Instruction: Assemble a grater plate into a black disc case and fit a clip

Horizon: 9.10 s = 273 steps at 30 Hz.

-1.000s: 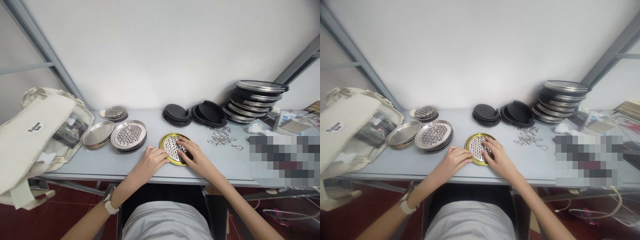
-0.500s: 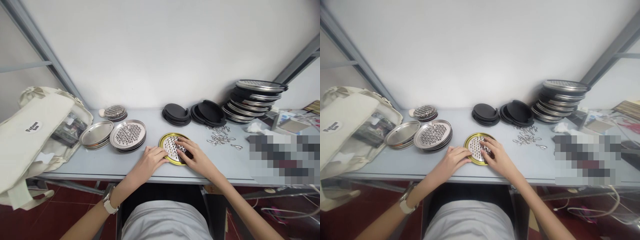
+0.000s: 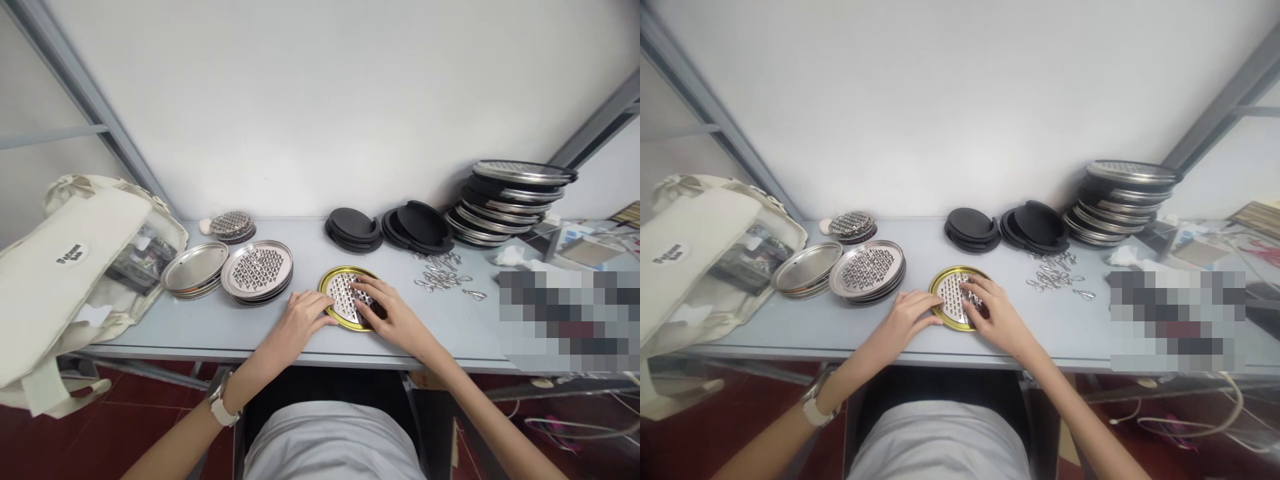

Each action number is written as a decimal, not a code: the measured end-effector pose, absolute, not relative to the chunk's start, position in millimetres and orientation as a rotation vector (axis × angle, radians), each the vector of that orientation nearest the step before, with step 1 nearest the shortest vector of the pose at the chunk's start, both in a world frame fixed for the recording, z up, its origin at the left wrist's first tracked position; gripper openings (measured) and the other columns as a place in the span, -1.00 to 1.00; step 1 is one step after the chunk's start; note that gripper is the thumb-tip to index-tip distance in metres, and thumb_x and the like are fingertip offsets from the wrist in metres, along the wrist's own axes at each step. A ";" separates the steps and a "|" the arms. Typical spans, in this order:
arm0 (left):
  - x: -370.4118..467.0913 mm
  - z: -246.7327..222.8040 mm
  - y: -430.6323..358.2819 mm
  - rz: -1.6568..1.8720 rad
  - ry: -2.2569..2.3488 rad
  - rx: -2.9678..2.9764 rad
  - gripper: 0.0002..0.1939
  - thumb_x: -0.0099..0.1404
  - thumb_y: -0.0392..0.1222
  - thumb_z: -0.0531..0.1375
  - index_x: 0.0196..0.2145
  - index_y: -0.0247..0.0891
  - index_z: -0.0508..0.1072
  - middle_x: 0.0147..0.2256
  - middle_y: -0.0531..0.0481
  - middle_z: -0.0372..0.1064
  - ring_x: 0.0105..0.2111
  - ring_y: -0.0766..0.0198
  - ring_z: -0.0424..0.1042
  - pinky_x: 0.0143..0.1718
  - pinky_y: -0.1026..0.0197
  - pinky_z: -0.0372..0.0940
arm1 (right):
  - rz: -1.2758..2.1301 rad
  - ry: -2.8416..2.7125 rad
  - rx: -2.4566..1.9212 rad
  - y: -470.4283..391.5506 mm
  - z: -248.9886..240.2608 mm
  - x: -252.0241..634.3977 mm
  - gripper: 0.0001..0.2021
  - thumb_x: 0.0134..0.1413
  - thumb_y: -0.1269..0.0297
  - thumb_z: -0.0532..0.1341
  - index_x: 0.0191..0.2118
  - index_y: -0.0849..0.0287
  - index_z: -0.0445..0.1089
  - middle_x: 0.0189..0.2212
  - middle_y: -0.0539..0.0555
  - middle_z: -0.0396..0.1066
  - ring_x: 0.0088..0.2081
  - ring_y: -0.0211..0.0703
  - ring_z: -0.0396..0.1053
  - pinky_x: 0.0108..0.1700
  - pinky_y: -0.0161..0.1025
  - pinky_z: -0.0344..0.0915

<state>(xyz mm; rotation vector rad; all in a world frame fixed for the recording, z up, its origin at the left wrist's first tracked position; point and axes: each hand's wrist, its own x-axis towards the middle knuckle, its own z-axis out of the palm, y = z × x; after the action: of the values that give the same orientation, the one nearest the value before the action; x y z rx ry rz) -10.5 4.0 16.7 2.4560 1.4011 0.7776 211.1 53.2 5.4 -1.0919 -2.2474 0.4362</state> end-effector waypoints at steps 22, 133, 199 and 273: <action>-13.3 13.4 5.2 0.785 1.373 2.489 -0.67 0.35 -0.03 0.09 -0.01 -0.19 0.41 -0.03 -0.02 0.42 -0.07 0.23 0.33 -0.05 0.12 0.04 | 0.390 -1.994 -1.281 76.4 7.9 235.9 -0.74 0.22 0.18 0.03 -0.24 0.11 0.45 -0.14 0.18 0.38 0.04 0.04 0.30 0.10 0.00 0.22; -13.2 15.2 0.2 0.830 1.433 2.471 -0.74 0.36 -0.15 0.10 -0.01 -0.19 0.34 -0.05 -0.05 0.36 0.00 0.22 0.33 0.06 0.10 0.23 | 0.375 -2.347 -1.008 54.2 2.0 207.1 -0.60 0.29 0.26 0.00 0.20 0.10 0.23 0.21 0.15 0.22 0.25 -0.06 0.10 0.26 0.05 0.09; -68.9 83.5 -22.1 1.811 2.022 2.751 -0.94 0.26 -0.34 0.21 -0.29 -0.24 0.43 -0.41 0.01 0.43 -0.41 0.27 0.33 -0.25 0.18 0.19 | 0.528 -1.596 -1.172 58.3 8.0 221.6 -0.80 0.24 0.14 0.08 -0.15 0.12 0.33 -0.27 0.08 0.38 -0.20 -0.10 0.35 -0.07 -0.13 0.25; -1.1 4.5 15.8 0.978 1.547 1.788 -0.56 0.27 -0.07 0.12 0.09 -0.15 0.37 -0.35 0.06 0.18 -0.46 0.37 0.22 -0.28 0.23 0.26 | 0.187 -2.188 -1.859 73.7 19.1 230.5 -0.53 0.29 0.08 -0.13 0.15 -0.05 0.35 -0.51 0.10 0.54 -0.39 0.04 0.48 -0.43 -0.24 0.15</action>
<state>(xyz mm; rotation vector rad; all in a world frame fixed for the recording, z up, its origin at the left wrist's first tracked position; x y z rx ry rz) -1.1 15.8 4.5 1.7877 1.5469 0.9784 230.5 73.7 19.1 -1.8588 -2.1879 0.1868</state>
